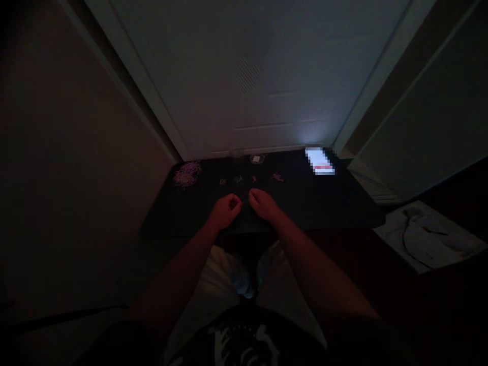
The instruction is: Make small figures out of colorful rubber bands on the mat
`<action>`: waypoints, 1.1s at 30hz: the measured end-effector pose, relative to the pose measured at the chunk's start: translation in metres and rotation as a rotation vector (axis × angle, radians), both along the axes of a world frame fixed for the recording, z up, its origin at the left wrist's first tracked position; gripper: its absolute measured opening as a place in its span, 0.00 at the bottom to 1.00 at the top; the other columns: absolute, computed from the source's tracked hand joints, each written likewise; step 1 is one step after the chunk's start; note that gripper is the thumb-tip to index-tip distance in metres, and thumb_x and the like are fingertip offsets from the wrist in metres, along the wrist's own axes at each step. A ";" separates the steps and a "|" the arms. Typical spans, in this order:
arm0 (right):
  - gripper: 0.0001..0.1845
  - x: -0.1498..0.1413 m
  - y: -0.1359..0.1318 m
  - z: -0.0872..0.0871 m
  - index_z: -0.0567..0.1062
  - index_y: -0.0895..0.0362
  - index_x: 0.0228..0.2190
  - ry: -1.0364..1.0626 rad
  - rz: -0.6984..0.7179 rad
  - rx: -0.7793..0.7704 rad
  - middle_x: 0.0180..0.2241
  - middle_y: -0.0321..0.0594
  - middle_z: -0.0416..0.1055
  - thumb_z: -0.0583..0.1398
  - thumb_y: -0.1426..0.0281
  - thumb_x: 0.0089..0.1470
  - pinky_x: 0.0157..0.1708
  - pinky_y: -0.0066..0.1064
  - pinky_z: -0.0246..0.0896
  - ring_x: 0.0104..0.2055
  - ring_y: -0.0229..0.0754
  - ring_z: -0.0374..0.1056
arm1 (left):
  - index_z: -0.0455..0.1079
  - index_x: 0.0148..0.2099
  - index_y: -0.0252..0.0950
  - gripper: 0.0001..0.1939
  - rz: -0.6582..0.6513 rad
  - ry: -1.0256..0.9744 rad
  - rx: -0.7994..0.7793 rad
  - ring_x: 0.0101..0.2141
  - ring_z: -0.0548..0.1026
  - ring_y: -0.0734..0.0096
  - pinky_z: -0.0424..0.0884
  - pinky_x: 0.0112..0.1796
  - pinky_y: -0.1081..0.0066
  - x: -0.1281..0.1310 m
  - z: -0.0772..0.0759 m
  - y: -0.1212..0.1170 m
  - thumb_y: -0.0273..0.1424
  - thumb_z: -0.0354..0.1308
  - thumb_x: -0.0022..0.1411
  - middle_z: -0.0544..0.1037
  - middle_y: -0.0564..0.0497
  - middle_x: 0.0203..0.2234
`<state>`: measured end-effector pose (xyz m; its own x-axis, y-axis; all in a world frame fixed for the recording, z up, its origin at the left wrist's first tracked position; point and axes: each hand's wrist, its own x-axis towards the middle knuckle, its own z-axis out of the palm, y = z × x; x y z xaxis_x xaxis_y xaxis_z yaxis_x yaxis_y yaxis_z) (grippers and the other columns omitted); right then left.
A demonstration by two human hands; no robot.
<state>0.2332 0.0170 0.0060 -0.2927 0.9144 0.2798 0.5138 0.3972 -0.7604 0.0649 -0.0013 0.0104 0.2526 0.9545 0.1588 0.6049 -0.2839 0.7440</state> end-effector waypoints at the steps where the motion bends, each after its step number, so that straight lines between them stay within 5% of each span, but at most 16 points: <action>1: 0.13 0.000 0.000 0.000 0.59 0.56 0.19 0.018 -0.001 -0.001 0.20 0.33 0.58 0.48 0.67 0.54 0.26 0.28 0.48 0.24 0.35 0.54 | 0.68 0.33 0.35 0.07 0.001 0.004 0.004 0.25 0.69 0.76 0.63 0.27 0.75 0.000 0.000 0.000 0.32 0.52 0.55 0.74 0.53 0.25; 8: 0.07 0.001 -0.002 -0.004 0.69 0.57 0.31 0.170 0.057 -0.062 0.24 0.33 0.64 0.54 0.70 0.47 0.27 0.27 0.54 0.25 0.35 0.59 | 0.68 0.33 0.35 0.07 0.008 -0.018 0.005 0.25 0.69 0.77 0.63 0.28 0.75 0.001 0.000 -0.001 0.32 0.52 0.55 0.74 0.53 0.26; 33: 0.05 -0.001 -0.002 -0.002 0.72 0.58 0.26 0.034 -0.016 -0.040 0.23 0.35 0.69 0.56 0.70 0.46 0.26 0.27 0.55 0.25 0.35 0.62 | 0.69 0.34 0.35 0.10 -0.011 -0.014 -0.001 0.28 0.71 0.75 0.66 0.29 0.75 0.001 -0.001 0.001 0.36 0.53 0.57 0.75 0.52 0.28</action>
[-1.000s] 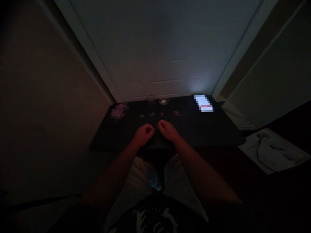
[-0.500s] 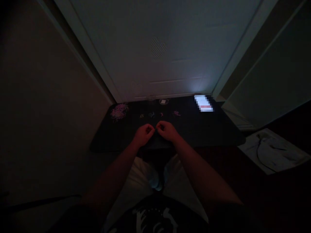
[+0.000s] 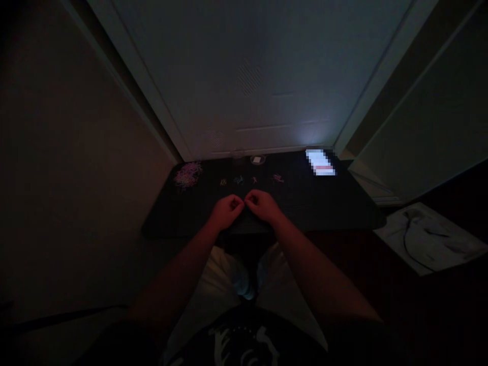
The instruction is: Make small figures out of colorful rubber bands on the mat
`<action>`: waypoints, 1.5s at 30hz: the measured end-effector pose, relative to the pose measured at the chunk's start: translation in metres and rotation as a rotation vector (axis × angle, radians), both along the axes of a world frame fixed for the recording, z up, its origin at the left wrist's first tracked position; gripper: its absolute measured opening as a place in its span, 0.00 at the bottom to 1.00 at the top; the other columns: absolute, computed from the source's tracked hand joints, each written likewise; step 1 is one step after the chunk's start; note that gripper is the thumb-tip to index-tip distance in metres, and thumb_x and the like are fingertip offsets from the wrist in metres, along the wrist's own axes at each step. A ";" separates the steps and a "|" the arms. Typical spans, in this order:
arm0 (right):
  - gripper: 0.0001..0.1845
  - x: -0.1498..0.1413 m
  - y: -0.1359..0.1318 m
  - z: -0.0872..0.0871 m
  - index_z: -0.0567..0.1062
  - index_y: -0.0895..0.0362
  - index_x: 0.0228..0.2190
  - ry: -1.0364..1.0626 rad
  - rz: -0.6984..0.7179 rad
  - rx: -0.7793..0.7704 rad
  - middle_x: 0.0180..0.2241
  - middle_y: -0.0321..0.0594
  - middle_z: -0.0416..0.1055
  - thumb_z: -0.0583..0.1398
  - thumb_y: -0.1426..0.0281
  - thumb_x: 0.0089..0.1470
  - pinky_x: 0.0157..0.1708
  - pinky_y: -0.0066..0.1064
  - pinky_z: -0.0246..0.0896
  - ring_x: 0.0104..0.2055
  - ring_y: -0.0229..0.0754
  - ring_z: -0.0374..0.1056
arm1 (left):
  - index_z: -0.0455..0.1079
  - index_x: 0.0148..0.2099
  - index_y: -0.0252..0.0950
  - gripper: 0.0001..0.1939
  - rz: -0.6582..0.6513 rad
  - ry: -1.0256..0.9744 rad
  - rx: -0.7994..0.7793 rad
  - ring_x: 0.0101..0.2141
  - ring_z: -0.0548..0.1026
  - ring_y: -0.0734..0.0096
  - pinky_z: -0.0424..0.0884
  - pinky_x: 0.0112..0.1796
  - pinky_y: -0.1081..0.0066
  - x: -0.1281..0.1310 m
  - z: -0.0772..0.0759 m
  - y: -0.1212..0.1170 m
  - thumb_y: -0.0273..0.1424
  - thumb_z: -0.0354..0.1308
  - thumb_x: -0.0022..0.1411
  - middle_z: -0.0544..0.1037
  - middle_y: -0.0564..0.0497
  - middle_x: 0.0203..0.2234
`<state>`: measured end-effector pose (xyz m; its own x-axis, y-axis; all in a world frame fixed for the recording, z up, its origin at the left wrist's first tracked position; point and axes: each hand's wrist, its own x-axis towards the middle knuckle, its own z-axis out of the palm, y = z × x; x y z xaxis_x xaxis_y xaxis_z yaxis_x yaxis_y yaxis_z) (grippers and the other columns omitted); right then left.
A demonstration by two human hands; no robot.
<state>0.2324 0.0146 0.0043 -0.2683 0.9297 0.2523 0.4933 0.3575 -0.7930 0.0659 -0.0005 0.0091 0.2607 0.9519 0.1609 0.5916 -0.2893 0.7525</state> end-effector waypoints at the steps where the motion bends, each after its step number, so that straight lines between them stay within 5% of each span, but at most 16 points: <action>1: 0.05 0.000 0.000 0.000 0.72 0.58 0.26 -0.002 -0.006 0.004 0.23 0.35 0.69 0.56 0.70 0.46 0.26 0.27 0.55 0.25 0.35 0.62 | 0.69 0.34 0.35 0.10 0.000 0.003 0.000 0.28 0.71 0.75 0.66 0.29 0.75 0.000 0.000 0.000 0.36 0.53 0.57 0.75 0.52 0.28; 45: 0.06 0.000 0.001 -0.002 0.71 0.57 0.28 -0.071 -0.028 0.138 0.29 0.39 0.68 0.54 0.75 0.47 0.33 0.30 0.56 0.32 0.39 0.62 | 0.69 0.33 0.35 0.07 0.002 0.022 -0.003 0.27 0.70 0.75 0.65 0.28 0.75 0.001 0.001 0.000 0.33 0.53 0.55 0.75 0.53 0.27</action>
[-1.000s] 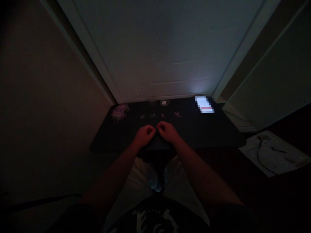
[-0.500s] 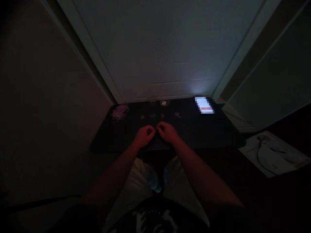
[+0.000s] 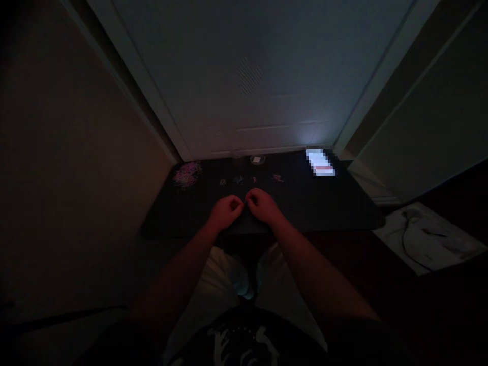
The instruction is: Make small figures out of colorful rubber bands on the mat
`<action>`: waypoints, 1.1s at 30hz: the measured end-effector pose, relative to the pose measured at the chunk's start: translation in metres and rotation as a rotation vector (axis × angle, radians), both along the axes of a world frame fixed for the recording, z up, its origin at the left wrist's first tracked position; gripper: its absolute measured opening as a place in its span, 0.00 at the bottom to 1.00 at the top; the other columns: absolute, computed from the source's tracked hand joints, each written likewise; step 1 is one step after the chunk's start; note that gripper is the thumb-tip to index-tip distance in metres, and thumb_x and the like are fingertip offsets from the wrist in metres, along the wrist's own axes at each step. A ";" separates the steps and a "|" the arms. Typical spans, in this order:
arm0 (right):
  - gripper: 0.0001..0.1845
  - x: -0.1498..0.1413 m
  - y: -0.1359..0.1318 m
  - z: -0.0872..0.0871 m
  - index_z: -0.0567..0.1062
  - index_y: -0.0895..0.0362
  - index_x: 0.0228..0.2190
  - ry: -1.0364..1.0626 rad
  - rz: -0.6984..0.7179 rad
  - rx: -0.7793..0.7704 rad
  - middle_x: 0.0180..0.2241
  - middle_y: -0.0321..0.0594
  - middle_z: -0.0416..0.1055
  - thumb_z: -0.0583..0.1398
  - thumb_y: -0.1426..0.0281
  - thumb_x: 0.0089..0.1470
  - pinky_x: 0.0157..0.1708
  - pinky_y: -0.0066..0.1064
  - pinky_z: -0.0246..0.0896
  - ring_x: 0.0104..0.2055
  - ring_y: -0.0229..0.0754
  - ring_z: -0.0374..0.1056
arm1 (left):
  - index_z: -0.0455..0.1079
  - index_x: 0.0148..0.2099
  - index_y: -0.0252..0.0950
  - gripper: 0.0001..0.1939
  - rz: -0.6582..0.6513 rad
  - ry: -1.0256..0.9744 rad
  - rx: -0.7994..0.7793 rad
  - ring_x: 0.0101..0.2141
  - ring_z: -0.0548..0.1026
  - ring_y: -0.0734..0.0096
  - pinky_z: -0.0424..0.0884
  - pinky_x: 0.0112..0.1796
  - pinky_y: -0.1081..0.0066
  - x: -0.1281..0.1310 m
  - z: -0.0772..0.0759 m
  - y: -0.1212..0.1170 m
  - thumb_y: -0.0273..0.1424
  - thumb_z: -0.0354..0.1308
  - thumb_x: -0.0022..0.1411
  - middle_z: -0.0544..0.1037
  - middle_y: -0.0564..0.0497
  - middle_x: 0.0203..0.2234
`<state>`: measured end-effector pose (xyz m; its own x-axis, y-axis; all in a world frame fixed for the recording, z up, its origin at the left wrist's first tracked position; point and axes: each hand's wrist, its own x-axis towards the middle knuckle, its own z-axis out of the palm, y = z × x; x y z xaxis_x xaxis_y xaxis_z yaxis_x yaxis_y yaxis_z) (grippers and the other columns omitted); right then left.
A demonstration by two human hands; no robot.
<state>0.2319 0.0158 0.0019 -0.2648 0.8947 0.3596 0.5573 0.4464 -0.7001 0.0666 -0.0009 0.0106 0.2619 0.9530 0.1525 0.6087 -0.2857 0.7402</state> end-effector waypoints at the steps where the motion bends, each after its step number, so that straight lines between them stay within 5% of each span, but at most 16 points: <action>1: 0.06 0.000 0.000 0.001 0.70 0.57 0.28 -0.003 -0.001 -0.006 0.29 0.39 0.68 0.54 0.75 0.47 0.33 0.30 0.56 0.32 0.39 0.62 | 0.69 0.33 0.35 0.07 0.001 0.001 -0.001 0.26 0.70 0.75 0.65 0.28 0.75 0.000 0.000 0.000 0.33 0.53 0.55 0.75 0.53 0.27; 8: 0.05 -0.001 0.000 0.002 0.69 0.56 0.27 0.040 -0.069 -0.054 0.29 0.38 0.68 0.53 0.72 0.50 0.33 0.30 0.55 0.32 0.39 0.62 | 0.70 0.33 0.35 0.09 -0.002 -0.013 -0.039 0.26 0.70 0.75 0.65 0.27 0.75 -0.001 -0.003 0.001 0.34 0.54 0.55 0.75 0.52 0.26; 17: 0.05 0.005 0.003 0.000 0.64 0.55 0.25 0.357 -0.088 -0.202 0.21 0.33 0.63 0.52 0.68 0.50 0.26 0.29 0.54 0.24 0.36 0.59 | 0.70 0.33 0.35 0.09 -0.020 -0.019 -0.012 0.26 0.70 0.76 0.64 0.27 0.75 0.000 -0.001 -0.001 0.35 0.54 0.55 0.75 0.53 0.26; 33: 0.04 0.005 0.001 -0.002 0.68 0.57 0.26 0.194 0.052 -0.165 0.24 0.34 0.65 0.55 0.70 0.46 0.29 0.29 0.55 0.27 0.37 0.61 | 0.69 0.35 0.35 0.07 0.023 -0.088 -0.014 0.27 0.71 0.76 0.67 0.29 0.75 0.000 -0.002 0.001 0.33 0.55 0.55 0.75 0.52 0.28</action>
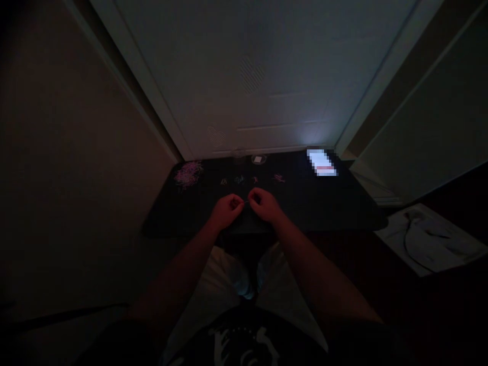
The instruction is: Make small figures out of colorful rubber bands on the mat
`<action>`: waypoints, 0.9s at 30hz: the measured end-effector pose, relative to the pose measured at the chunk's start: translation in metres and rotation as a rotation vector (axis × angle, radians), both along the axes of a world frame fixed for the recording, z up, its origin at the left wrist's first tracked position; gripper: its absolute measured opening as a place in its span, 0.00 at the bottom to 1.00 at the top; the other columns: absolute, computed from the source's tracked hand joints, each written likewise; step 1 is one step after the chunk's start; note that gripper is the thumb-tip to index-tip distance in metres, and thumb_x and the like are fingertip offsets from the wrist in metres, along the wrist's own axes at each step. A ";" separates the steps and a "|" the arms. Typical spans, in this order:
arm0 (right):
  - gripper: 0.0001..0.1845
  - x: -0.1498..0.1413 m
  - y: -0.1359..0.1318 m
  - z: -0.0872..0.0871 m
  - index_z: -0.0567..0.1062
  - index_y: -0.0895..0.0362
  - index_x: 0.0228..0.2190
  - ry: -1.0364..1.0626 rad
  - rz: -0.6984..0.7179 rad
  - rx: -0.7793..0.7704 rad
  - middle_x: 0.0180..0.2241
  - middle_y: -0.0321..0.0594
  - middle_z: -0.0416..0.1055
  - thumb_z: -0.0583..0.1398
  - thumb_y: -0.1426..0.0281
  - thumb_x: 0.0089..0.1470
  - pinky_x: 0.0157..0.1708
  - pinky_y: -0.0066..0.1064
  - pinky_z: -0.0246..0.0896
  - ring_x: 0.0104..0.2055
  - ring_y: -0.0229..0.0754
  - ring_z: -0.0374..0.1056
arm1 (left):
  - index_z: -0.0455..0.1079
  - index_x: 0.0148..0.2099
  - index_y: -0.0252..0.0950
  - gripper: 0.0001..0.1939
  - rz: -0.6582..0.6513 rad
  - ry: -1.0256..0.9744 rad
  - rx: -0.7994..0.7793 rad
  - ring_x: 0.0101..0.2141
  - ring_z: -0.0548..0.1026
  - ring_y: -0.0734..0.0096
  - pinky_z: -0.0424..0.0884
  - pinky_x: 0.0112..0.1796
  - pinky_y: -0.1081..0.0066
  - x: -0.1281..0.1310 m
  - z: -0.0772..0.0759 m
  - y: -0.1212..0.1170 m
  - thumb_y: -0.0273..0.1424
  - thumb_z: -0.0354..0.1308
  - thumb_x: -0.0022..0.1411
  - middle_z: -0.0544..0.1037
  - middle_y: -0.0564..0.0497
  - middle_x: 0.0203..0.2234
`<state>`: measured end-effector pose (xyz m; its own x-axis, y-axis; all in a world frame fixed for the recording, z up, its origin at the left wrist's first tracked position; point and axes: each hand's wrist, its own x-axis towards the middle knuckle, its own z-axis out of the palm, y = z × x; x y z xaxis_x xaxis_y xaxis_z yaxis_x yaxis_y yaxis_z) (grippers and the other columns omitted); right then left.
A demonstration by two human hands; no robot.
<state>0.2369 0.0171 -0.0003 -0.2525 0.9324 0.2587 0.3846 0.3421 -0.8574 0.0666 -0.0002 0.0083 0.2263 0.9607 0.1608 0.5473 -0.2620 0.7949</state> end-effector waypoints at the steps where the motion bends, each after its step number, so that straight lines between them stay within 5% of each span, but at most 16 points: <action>1: 0.03 0.000 0.000 0.000 0.68 0.57 0.26 -0.003 0.005 0.003 0.24 0.34 0.65 0.55 0.70 0.45 0.29 0.29 0.55 0.27 0.37 0.61 | 0.69 0.35 0.34 0.07 -0.001 -0.004 0.000 0.27 0.71 0.76 0.67 0.29 0.75 0.000 0.000 0.000 0.33 0.55 0.55 0.75 0.52 0.28; 27: 0.04 -0.003 -0.003 0.003 0.69 0.57 0.26 -0.112 -0.015 0.072 0.25 0.36 0.68 0.55 0.71 0.47 0.28 0.28 0.56 0.28 0.37 0.62 | 0.69 0.33 0.34 0.07 0.003 0.011 0.007 0.26 0.70 0.76 0.66 0.28 0.75 0.000 0.002 -0.001 0.32 0.55 0.54 0.75 0.52 0.26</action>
